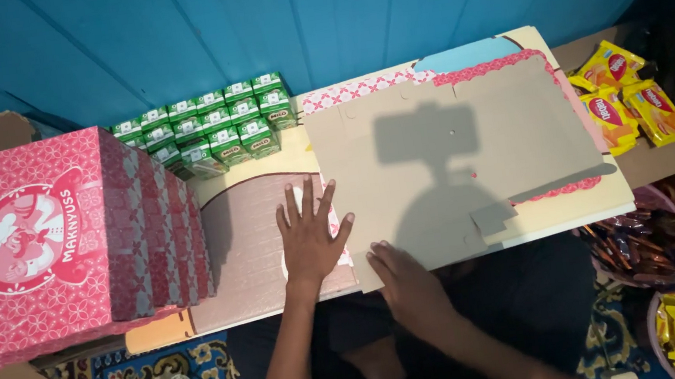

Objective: Folding cardboard templates into boxes for packaging food products.

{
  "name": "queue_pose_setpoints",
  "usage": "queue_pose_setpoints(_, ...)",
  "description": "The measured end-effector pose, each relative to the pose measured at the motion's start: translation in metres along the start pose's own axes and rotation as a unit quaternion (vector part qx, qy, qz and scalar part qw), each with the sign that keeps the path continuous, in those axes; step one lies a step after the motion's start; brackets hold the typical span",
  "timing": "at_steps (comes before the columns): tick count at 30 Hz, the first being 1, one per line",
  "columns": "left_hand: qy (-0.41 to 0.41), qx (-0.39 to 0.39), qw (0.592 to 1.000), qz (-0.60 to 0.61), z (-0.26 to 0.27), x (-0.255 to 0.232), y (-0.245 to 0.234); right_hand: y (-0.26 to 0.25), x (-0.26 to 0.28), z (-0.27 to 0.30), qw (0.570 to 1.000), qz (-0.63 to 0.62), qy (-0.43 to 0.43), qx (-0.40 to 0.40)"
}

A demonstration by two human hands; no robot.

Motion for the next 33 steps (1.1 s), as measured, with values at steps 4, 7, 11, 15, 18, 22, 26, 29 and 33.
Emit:
queue_pose_setpoints(4,0.006,-0.014,1.000,0.008,0.001,-0.001,-0.001,0.001,0.005,0.010,0.998,0.035,-0.045,-0.004)
queue_pose_setpoints(7,0.011,-0.027,1.000,0.002,0.002,-0.002,-0.004,-0.008,0.007,0.008,0.999,0.001,-0.038,0.015)
queue_pose_setpoints(11,-0.012,0.039,0.999,-0.002,-0.002,-0.009,-0.019,-0.026,-0.008,-0.009,0.999,-0.022,-0.029,0.011)
queue_pose_setpoints(15,-0.037,0.105,0.994,-0.005,-0.001,-0.013,-0.031,-0.049,-0.049,-0.049,0.982,0.023,-0.126,-0.140)
queue_pose_setpoints(18,-0.028,0.091,0.995,-0.011,0.001,-0.012,-0.030,-0.083,-0.050,-0.077,0.993,0.075,0.048,-0.075)
queue_pose_setpoints(22,-0.020,0.065,0.998,0.014,0.001,-0.007,-0.024,-0.039,-0.104,-0.108,0.990,0.116,0.063,-0.044)
queue_pose_setpoints(26,-0.022,0.057,0.998,0.026,0.002,-0.006,-0.023,-0.028,-0.101,-0.121,0.992,0.111,0.056,-0.002)
queue_pose_setpoints(29,-0.023,0.060,0.998,0.024,0.002,-0.007,-0.024,-0.014,-0.106,-0.121,0.994,0.096,0.050,-0.012)
queue_pose_setpoints(33,-0.026,0.079,0.996,0.017,0.000,-0.006,-0.025,-0.002,-0.109,-0.120,0.992,0.122,0.039,-0.010)
Point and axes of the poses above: each hand's wrist, its own z-axis away from the middle knuckle, its own y-axis out of the palm, x = y × z, the point moved 2 cm from there along -z, towards the middle knuckle, and after that the axes turned 5 degrees about -y, right-handed, at the moved point
